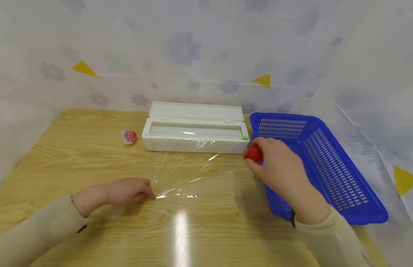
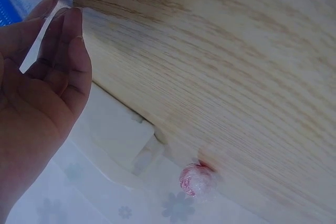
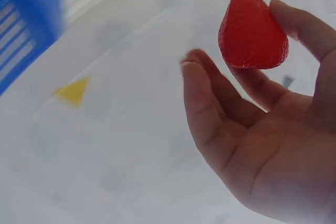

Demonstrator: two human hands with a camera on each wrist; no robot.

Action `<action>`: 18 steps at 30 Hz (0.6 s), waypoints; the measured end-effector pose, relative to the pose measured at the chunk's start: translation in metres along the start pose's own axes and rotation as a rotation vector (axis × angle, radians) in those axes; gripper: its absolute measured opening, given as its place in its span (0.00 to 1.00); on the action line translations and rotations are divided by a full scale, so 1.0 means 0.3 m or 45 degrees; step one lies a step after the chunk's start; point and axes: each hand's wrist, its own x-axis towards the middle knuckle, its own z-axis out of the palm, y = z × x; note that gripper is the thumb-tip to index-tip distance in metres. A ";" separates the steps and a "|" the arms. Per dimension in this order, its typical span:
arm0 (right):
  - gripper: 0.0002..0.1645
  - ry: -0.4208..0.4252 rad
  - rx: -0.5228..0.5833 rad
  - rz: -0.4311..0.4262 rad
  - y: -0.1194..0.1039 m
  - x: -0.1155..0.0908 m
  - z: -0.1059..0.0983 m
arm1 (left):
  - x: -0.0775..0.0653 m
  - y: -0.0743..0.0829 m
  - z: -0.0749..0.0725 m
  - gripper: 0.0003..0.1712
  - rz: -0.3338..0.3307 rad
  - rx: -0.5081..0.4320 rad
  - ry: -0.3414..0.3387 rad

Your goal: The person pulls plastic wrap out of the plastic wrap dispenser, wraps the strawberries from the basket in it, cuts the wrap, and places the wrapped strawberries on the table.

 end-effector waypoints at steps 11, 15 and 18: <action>0.23 -0.184 0.203 -0.179 -0.241 0.139 0.319 | 0.002 -0.002 0.006 0.12 0.012 -0.001 0.014; 0.17 -0.269 0.223 -0.108 -0.261 0.193 0.422 | 0.002 -0.002 0.007 0.12 0.003 -0.005 0.013; 0.15 -0.293 0.233 -0.075 -0.268 0.218 0.476 | 0.000 -0.009 0.008 0.12 0.013 0.000 0.033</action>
